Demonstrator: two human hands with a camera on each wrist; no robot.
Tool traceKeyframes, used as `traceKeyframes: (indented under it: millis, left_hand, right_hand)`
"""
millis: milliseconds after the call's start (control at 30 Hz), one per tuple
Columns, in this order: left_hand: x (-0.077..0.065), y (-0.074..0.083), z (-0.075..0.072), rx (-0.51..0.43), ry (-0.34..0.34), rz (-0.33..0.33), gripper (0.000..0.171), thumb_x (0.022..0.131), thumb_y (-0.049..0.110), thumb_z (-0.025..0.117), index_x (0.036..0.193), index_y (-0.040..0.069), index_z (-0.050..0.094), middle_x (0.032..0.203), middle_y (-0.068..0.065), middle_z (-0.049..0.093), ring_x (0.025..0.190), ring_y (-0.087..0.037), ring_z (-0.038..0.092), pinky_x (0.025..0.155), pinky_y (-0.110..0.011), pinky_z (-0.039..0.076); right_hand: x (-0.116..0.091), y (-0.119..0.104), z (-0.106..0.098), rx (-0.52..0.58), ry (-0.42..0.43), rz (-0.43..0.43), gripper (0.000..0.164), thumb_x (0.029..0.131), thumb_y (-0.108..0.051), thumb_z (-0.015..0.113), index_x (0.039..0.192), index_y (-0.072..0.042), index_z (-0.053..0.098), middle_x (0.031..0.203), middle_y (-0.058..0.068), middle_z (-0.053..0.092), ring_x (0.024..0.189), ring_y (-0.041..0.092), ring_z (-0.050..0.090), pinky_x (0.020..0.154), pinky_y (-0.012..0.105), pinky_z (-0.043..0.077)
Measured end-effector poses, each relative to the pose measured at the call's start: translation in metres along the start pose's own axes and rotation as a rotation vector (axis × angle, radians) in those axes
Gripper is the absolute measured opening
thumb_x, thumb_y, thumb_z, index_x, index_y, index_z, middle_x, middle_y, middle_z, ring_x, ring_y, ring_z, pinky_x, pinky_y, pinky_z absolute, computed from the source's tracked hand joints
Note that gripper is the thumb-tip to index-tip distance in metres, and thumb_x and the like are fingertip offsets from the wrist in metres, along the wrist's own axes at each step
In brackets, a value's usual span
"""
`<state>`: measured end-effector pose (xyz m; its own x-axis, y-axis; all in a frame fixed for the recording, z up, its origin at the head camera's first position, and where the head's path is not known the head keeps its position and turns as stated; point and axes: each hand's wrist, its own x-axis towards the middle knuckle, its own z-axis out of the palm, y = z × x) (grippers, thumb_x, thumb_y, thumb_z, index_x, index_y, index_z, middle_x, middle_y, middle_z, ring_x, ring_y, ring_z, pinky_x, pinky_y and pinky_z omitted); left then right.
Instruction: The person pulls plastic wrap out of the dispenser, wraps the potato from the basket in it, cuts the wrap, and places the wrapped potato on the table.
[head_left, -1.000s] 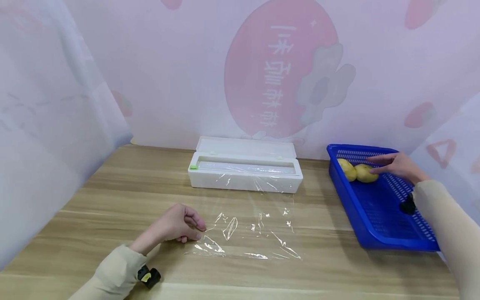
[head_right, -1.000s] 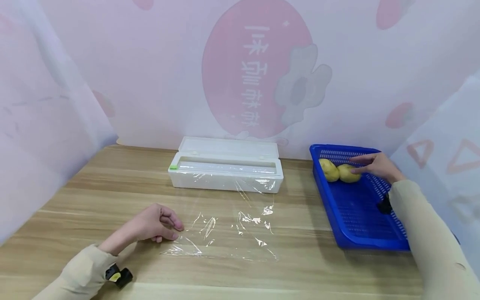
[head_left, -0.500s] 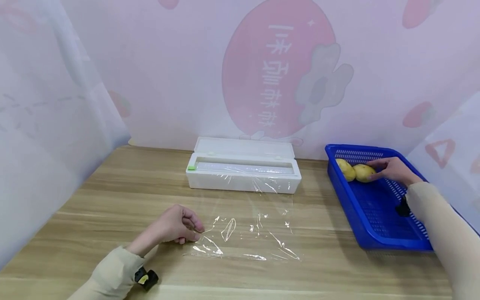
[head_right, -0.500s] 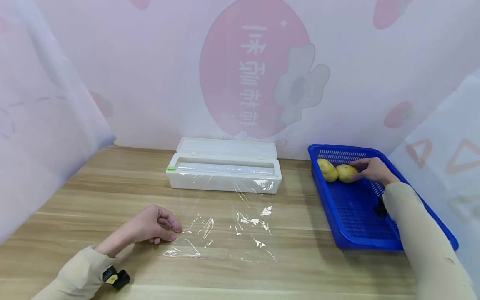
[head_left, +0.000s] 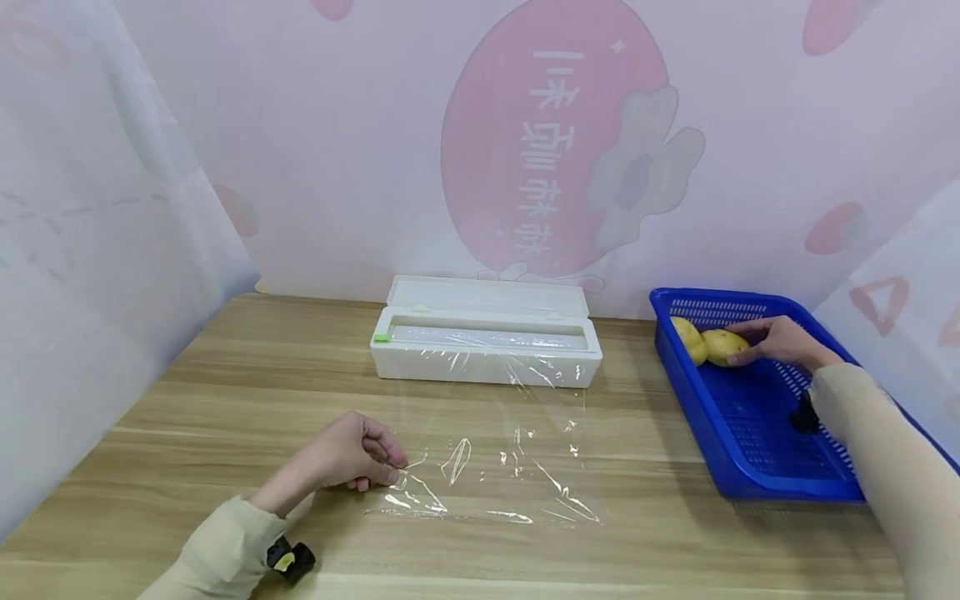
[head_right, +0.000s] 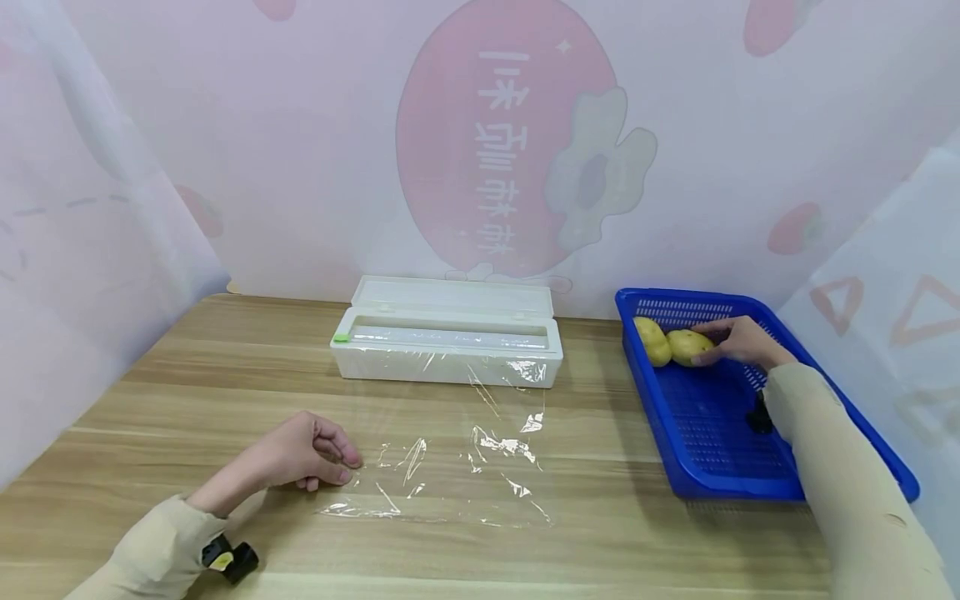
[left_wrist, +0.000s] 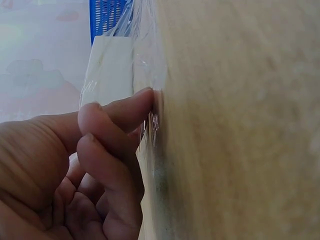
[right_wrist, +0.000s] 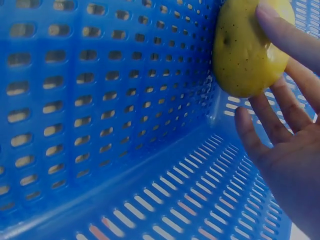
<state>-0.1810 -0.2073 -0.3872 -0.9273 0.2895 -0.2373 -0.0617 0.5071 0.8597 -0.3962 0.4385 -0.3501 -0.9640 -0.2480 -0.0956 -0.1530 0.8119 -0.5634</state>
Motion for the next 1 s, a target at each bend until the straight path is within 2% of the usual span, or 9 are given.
traceKeyframes:
  millis: [300,533,600,733,867,1000]
  left_hand:
    - [0.002,-0.001,0.0,-0.006,-0.014,0.004,0.02,0.074,0.003,0.084,0.089,0.003,0.072,0.08,-0.007,0.072,0.045,-0.007,0.05,0.042,-0.017,0.04]
    - [0.004,-0.004,-0.002,0.004,-0.002,-0.005,0.019,0.074,0.002,0.084,0.088,0.004,0.072,0.08,-0.007,0.072,0.045,-0.007,0.049,0.043,-0.017,0.04]
    - [0.005,-0.005,-0.001,0.008,-0.002,-0.003,0.018,0.074,0.003,0.084,0.088,0.004,0.072,0.079,-0.007,0.072,0.045,-0.007,0.05,0.043,-0.017,0.04]
    - [0.005,-0.007,-0.002,0.005,-0.002,-0.004,0.018,0.074,0.002,0.083,0.088,0.004,0.072,0.08,-0.007,0.072,0.045,-0.007,0.05,0.042,-0.017,0.04]
    - [0.006,-0.006,-0.004,0.009,0.008,-0.006,0.019,0.074,0.002,0.084,0.088,0.004,0.072,0.081,-0.006,0.072,0.045,-0.008,0.05,0.042,-0.018,0.04]
    - [0.006,-0.005,-0.003,0.011,0.014,-0.006,0.02,0.073,0.003,0.084,0.089,0.004,0.072,0.081,-0.006,0.072,0.045,-0.008,0.05,0.042,-0.018,0.041]
  right_hand:
    - [-0.006,0.005,0.0,-0.036,0.023,0.001,0.081,0.077,-0.044,0.083,0.134,0.006,0.055,0.129,0.03,0.055,0.114,0.044,0.052,0.096,0.061,0.04]
    - [-0.002,0.001,-0.005,-0.083,0.077,-0.04,0.071,0.079,-0.04,0.083,0.126,0.008,0.06,0.117,0.024,0.063,0.099,0.032,0.06,0.079,0.036,0.051]
    - [-0.003,-0.002,-0.01,-0.084,0.08,-0.04,0.069,0.08,-0.038,0.083,0.126,0.008,0.06,0.115,0.024,0.064,0.097,0.03,0.061,0.075,0.032,0.051]
    - [-0.01,-0.015,-0.021,-0.05,0.081,-0.047,0.066,0.083,-0.036,0.081,0.129,0.006,0.057,0.115,0.023,0.063,0.094,0.026,0.061,0.074,0.032,0.052]
    - [-0.016,-0.03,-0.029,-0.03,0.108,-0.067,0.064,0.085,-0.032,0.079,0.131,0.005,0.056,0.112,0.021,0.063,0.09,0.021,0.059,0.075,0.033,0.052]
    - [-0.021,-0.039,-0.035,0.014,0.145,-0.091,0.059,0.086,-0.027,0.079,0.131,0.003,0.056,0.113,0.017,0.064,0.089,0.017,0.06,0.074,0.029,0.051]
